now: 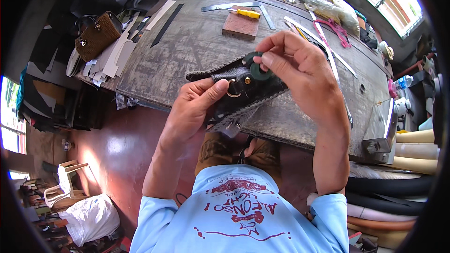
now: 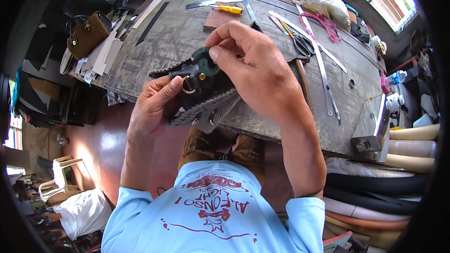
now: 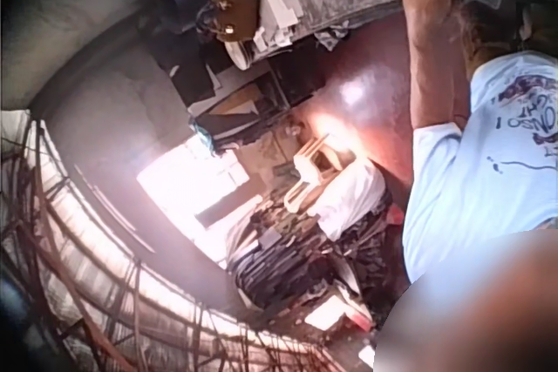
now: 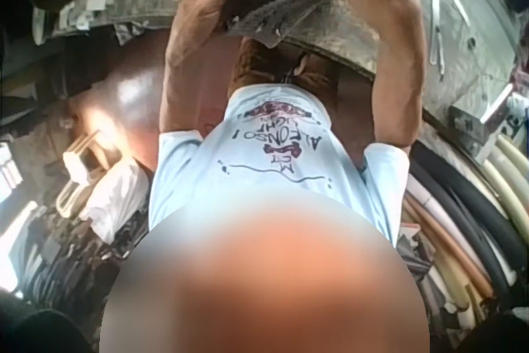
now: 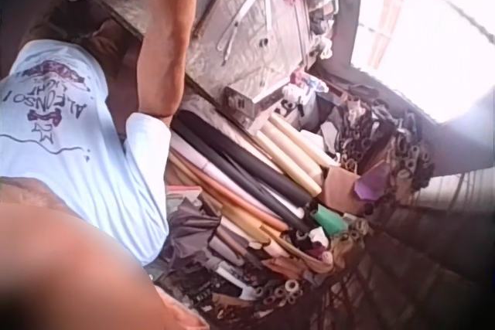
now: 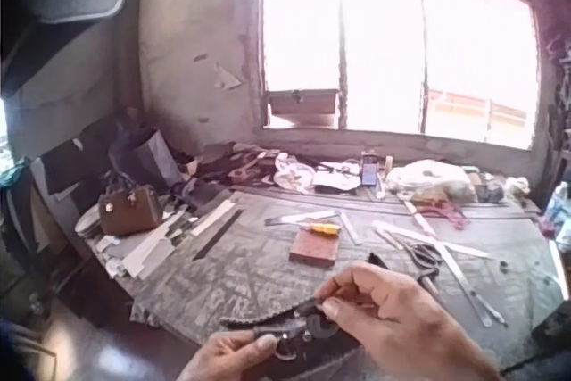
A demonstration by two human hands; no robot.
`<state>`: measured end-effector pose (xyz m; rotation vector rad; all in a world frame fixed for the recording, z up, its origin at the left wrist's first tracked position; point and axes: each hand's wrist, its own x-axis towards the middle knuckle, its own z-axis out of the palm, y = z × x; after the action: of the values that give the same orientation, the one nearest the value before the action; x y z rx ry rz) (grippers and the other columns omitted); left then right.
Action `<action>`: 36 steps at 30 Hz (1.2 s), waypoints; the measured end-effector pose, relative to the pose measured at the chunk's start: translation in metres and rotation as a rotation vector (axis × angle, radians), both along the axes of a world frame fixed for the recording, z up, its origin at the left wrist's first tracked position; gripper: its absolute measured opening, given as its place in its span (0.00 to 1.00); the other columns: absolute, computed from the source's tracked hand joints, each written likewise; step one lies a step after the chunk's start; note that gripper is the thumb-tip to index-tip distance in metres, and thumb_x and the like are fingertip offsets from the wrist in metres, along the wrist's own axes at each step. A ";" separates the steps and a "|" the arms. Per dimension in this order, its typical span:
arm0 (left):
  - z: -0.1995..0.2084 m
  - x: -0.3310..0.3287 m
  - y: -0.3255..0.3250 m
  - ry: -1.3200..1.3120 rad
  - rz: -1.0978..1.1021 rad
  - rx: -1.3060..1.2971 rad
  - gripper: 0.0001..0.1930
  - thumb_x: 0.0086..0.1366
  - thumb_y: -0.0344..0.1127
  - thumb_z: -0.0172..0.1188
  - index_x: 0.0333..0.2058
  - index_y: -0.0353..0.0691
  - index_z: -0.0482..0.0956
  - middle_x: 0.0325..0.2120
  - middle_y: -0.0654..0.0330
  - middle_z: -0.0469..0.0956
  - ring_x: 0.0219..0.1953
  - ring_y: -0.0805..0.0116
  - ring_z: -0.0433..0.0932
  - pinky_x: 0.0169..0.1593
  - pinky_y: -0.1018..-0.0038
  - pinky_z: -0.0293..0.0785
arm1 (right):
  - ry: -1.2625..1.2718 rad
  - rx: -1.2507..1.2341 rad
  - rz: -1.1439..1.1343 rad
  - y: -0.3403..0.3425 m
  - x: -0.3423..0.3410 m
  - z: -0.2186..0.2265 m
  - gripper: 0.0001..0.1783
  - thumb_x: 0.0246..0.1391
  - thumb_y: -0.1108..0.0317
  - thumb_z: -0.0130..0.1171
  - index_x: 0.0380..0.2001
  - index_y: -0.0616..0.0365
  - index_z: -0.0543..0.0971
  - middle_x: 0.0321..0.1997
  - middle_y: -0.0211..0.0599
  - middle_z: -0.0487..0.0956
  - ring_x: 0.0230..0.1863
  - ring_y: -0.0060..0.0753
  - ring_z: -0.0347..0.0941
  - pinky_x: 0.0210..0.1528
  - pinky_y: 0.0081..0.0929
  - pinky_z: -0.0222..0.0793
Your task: Attaching metal hardware and small leather components to a woven leather bag.
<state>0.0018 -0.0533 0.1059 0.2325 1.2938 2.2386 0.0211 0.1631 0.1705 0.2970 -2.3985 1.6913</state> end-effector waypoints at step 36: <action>0.025 -0.001 -0.002 0.164 0.183 -0.394 0.15 0.65 0.29 0.65 0.49 0.33 0.76 0.34 0.59 0.82 0.35 0.79 0.80 0.40 0.81 0.78 | 0.135 -0.011 -0.131 -0.034 0.017 -0.021 0.10 0.60 0.74 0.56 0.44 0.64 0.74 0.30 0.32 0.76 0.33 0.20 0.73 0.36 0.20 0.70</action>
<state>0.0012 -0.0549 0.1313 0.1578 1.8784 2.0853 0.0380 0.1290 0.1491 0.2377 -2.2592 1.5745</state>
